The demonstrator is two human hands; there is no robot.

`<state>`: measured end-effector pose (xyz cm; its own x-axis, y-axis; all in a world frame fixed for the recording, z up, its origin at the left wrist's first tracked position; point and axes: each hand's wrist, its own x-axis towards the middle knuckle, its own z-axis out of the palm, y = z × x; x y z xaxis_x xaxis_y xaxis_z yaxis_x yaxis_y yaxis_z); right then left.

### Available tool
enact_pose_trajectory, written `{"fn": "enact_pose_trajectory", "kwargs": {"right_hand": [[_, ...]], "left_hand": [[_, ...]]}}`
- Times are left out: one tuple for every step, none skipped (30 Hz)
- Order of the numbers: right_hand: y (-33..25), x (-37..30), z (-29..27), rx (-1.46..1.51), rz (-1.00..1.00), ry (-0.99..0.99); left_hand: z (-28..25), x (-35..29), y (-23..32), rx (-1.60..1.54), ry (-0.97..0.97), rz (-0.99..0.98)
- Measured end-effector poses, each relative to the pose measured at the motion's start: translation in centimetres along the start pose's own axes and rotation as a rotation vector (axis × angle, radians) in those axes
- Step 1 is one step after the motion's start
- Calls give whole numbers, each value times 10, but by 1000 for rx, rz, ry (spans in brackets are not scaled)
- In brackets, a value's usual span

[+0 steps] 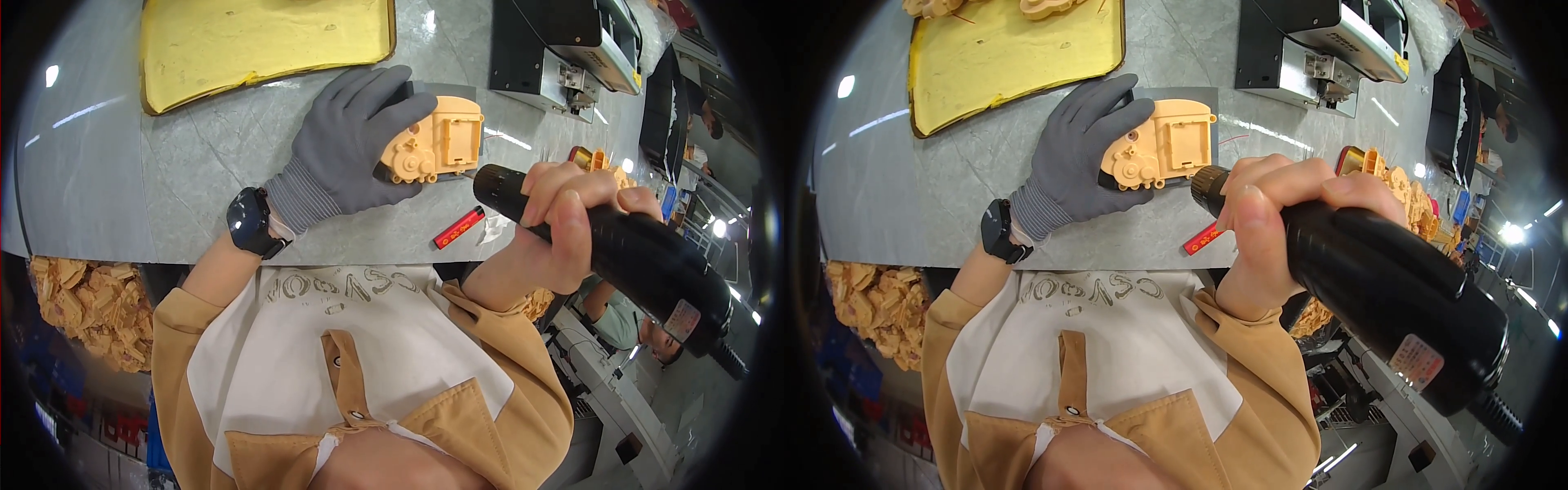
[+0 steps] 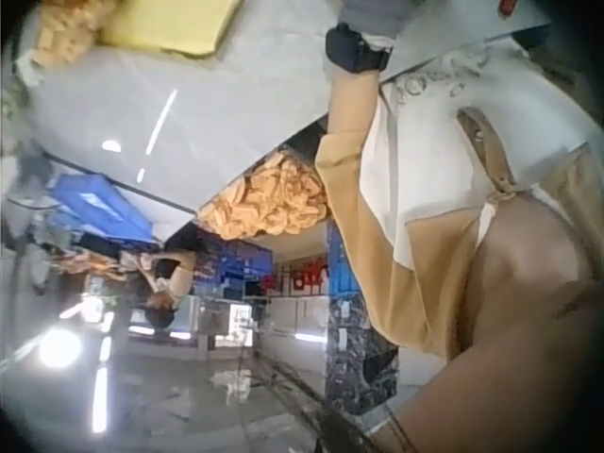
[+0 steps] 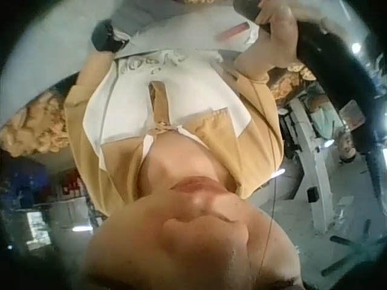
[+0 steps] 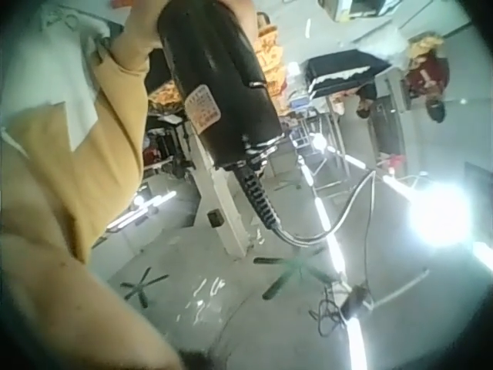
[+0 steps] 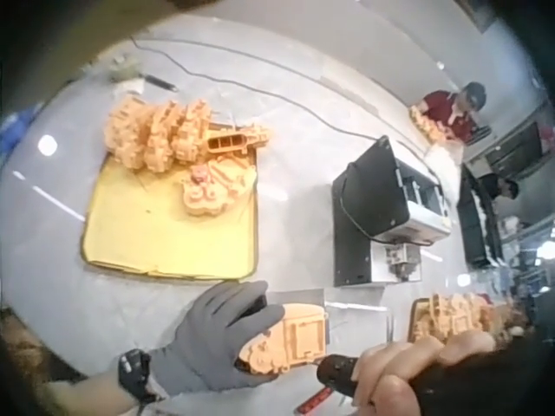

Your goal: The person fastens plastic components by placing them on a fixture, driving screws into them using an electric screwdriver, and setting the assembled parts onto a tray.

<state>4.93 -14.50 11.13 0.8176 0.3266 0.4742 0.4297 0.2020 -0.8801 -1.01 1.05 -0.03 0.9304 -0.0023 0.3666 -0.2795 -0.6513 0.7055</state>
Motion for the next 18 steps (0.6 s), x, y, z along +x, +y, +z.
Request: {"fn": "enact_pose_trajectory", "kwargs": {"right_hand": [[1, 0, -2, 13, -10, -31], [2, 0, -3, 26, -21, -62], [2, 0, -3, 25, -18, -59], [2, 0, -3, 16, -27, -79], [1, 0, -4, 7, -36, -98], [2, 1, -5, 3, -41, -95], [3, 2, -8, -3, -44, -130], [3, 2, -10, -9, -49, -166], [4, 1, -9, -13, -62, -163], [6, -3, -7, -8, -46, -97], [6, -3, -6, -2, -32, -31], [6, 1, -10, 28, -48, -120], [2, 3, -17, 19, -62, -112], [-3, 5, -28, 69, -100, -120], [-5, 10, -41, 125, -141, -140], [-15, 21, -50, 131, -139, -130], [-19, 30, -50, 154, -150, 118], [-12, 47, -65, 244, -179, 333]], "left_hand": [[0, 0, 0, -3, -1, 0], [1, 1, 0, -5, -2, 0], [1, 1, 0, -7, -5, -1], [1, 1, 0, -4, -3, 2], [1, 2, 1, -2, 0, 6], [1, 3, 1, -3, -1, 13], [0, 3, 2, -4, -10, -8], [-1, 3, 3, -4, -19, -27], [-3, 4, 3, -2, -14, -14], [-3, 3, 3, 1, -14, -23], [-4, 2, 3, 5, -14, -32], [-3, 4, 2, -18, -6, -27], [-3, 4, 3, -20, -6, -9], [-3, 3, 4, -16, -31, -12], [-2, 6, 2, -6, -46, -19], [-2, 4, 5, 6, -48, -19], [-2, 4, 5, 8, -48, -21], [-3, 2, 5, 8, -23, -22]]}}
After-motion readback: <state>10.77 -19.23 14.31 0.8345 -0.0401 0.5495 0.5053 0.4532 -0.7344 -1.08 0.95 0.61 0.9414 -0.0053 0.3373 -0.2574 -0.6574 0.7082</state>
